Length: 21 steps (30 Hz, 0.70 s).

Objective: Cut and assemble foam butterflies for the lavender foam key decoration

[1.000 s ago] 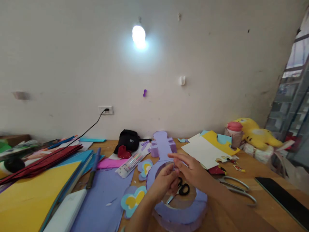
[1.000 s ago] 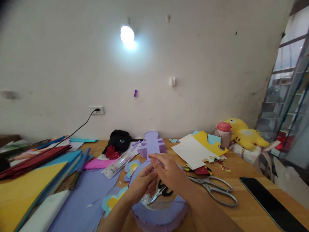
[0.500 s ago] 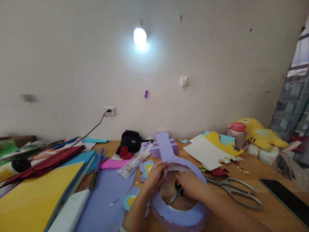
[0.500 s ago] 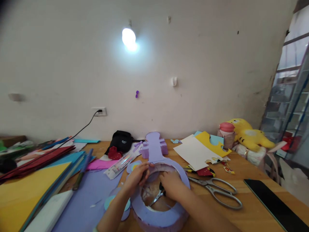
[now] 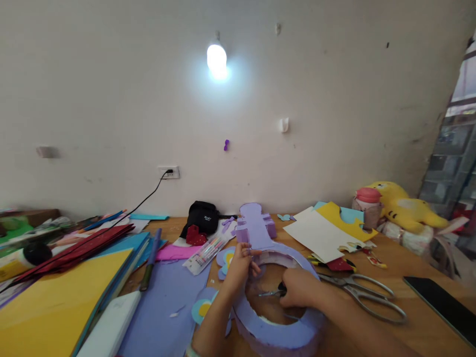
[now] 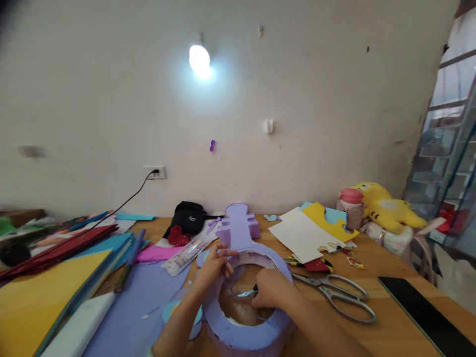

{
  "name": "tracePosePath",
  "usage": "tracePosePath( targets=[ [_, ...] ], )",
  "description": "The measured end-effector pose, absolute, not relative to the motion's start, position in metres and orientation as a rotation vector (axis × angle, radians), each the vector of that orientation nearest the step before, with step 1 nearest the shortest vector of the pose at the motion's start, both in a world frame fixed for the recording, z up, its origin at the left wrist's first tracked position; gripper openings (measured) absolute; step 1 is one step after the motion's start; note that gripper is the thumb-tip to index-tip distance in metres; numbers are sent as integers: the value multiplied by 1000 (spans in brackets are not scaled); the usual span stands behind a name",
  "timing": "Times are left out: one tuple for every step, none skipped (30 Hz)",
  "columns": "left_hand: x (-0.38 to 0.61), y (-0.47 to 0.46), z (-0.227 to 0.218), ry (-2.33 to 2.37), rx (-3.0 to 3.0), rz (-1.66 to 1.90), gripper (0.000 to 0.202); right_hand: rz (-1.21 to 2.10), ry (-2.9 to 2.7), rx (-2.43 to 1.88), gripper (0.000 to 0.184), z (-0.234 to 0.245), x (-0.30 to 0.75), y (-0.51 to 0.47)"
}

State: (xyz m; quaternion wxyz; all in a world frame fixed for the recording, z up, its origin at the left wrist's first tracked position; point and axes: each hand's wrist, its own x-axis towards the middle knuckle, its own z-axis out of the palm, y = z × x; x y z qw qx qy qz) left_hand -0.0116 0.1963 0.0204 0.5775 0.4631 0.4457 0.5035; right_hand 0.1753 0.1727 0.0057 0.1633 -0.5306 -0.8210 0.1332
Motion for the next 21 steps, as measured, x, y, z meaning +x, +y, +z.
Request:
tracePosePath(
  targets=[
    [-13, 196, 20, 1040, 1079, 1202, 32, 407, -2275, -1558, 38, 11, 177, 172],
    [-14, 196, 21, 1034, 1076, 1230, 36, 455, -2187, -1600, 36, 17, 179, 171],
    [-16, 196, 21, 1020, 1077, 1256, 40, 530, -2083, -1621, 32, 23, 182, 170],
    [-17, 196, 21, 1002, 1081, 1281, 44, 637, -1972, -1617, 31, 29, 185, 169],
    [-19, 196, 22, 983, 1089, 1302, 48, 767, -1864, -1582, 34, 35, 188, 168],
    [-20, 195, 23, 965, 1104, 1311, 51, 899, -1767, -1521, 39, 40, 192, 165],
    [-21, 195, 23, 955, 1127, 1309, 53, 1021, -1675, -1444, 44, 43, 195, 162],
    [-22, 194, 24, 952, 1152, 1299, 52, 1130, -1584, -1358, 47, 44, 197, 159],
    [-23, 194, 25, 954, 1177, 1283, 50, 1228, -1493, -1274, 48, 44, 199, 155],
    [-23, 193, 26, 952, 1198, 1266, 49, 1317, -1403, -1191, 48, 43, 200, 150],
    [-23, 192, 26, 942, 1216, 1246, 48, 1404, -1316, -1112, 48, 40, 201, 147],
    [-22, 191, 27, 921, 1227, 1227, 49, 1490, -1240, -1040, 50, 36, 201, 144],
    [-22, 190, 27, 890, 1232, 1214, 51, 1569, -1190, -985, 54, 31, 200, 143],
    [-22, 189, 28, 847, 1232, 1197, 54, 1629, -1162, -951, 57, 25, 199, 142],
    [-21, 188, 29, 801, 1227, 1180, 55, 1662, -1157, -931, 60, 19, 198, 143],
    [-21, 186, 30, 756, 1218, 1160, 55, 1684, -1171, -922, 62, 13, 197, 145],
    [-21, 184, 31, 714, 1206, 1139, 55, 1710, -1193, -916, 64, 7, 196, 148],
    [-21, 183, 32, 675, 1194, 1121, 55, 1734, -1209, -907, 67, 1, 196, 150],
    [-21, 181, 33, 642, 1181, 1105, 54, 1765, -1224, -894, 70, -4, 196, 153],
    [-20, 180, 33, 612, 1168, 1094, 54, 1794, -1242, -880, 73, -8, 196, 154],
    [-20, 178, 34, 581, 1152, 1086, 55, 1814, -1262, -879, 74, -11, 197, 155]
  ],
)
